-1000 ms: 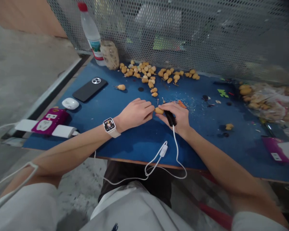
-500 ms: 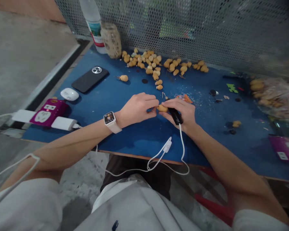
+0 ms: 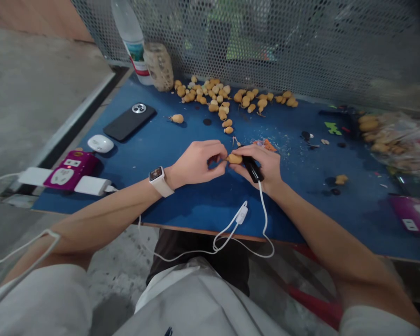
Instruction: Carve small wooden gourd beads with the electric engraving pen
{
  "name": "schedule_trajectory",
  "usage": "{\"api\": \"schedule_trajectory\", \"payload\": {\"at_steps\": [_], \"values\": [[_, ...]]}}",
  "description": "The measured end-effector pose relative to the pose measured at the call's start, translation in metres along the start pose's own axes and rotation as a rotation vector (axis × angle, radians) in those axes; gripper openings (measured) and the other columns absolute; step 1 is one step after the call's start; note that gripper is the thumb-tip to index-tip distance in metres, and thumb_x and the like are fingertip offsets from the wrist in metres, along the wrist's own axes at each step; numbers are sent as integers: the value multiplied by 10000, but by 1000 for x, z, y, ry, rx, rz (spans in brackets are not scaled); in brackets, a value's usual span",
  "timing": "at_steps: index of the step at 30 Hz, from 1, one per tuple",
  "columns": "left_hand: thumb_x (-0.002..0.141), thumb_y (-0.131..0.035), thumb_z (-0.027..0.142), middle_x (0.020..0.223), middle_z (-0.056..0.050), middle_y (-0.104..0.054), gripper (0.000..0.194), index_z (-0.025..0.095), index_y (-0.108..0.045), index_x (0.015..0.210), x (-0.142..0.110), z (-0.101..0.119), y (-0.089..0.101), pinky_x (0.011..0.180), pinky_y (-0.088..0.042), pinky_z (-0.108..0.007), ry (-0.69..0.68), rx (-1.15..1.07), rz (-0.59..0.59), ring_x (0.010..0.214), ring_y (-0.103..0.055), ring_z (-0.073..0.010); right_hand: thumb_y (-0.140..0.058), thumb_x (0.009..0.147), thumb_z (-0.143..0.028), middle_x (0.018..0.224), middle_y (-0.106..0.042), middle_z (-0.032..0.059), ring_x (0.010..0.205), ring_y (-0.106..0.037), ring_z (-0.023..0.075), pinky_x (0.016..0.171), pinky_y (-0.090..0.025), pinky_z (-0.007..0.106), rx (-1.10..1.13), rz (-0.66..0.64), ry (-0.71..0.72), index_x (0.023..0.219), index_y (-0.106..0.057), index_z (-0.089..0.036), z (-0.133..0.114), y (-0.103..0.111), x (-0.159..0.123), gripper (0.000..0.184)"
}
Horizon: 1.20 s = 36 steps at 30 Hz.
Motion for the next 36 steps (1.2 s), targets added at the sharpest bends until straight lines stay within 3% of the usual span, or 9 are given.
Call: {"api": "schedule_trajectory", "payload": {"at_steps": [7,16,22,28,30,33,36], "values": [[950,-661,132,851,-11,-790,92,194,-727,938,-3,-11,-7,743,-572,-252,113,23,39,751,-725,-136,-880,1051,-332,1068,-936,37,890,-906,228,804,-728,330,-142,129,92,1199,-833,-300,-20,7,0,159],[966,-630,134,784,-1,-728,139,204,-644,846,-4,0,-4,650,-476,-253,0,137,65,686,-663,-133,-843,1077,-344,1078,-940,30,859,-904,207,736,-711,303,-200,67,103,1194,-838,-293,-26,3,-1,128],[913,-634,148,753,5,-660,156,224,-575,791,-2,-6,-7,633,-432,-285,37,154,3,673,-602,-150,-827,1082,-356,1104,-939,39,897,-909,218,753,-719,309,-143,41,100,1231,-846,-300,-21,-2,-2,160],[1096,-501,191,732,-7,-622,312,230,-506,787,1,-20,-14,668,-452,-296,122,24,-55,673,-580,-154,-819,1097,-415,1086,-937,45,908,-910,231,817,-732,329,-134,91,33,1244,-825,-302,-16,-1,-1,186],[1143,-486,216,798,-21,-688,305,218,-562,847,1,-24,-15,700,-492,-287,184,-37,-51,712,-628,-151,-795,1113,-419,1076,-933,46,895,-905,226,804,-721,323,-126,124,-10,1241,-811,-293,-14,0,-2,181],[1102,-559,170,1044,-58,-828,168,176,-716,1163,-2,-28,-21,760,-581,-266,277,-249,-58,797,-738,-135,-755,1131,-439,1099,-923,52,902,-895,225,822,-719,336,-91,117,-98,1239,-794,-287,-7,-1,-2,191],[1072,-660,194,1239,-110,-878,357,156,-747,1417,-7,-30,-30,828,-671,-288,360,-521,-48,913,-823,-157,-747,1137,-449,1149,-910,71,996,-888,251,895,-725,385,-58,95,-117,1239,-792,-296,-4,-3,-1,189]]}}
Point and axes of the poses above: each hand's wrist, its own x-axis towards the middle knuckle, its own y-axis out of the back of the hand, z = x × y, the point moved 8 cm from there along x, towards the middle knuckle
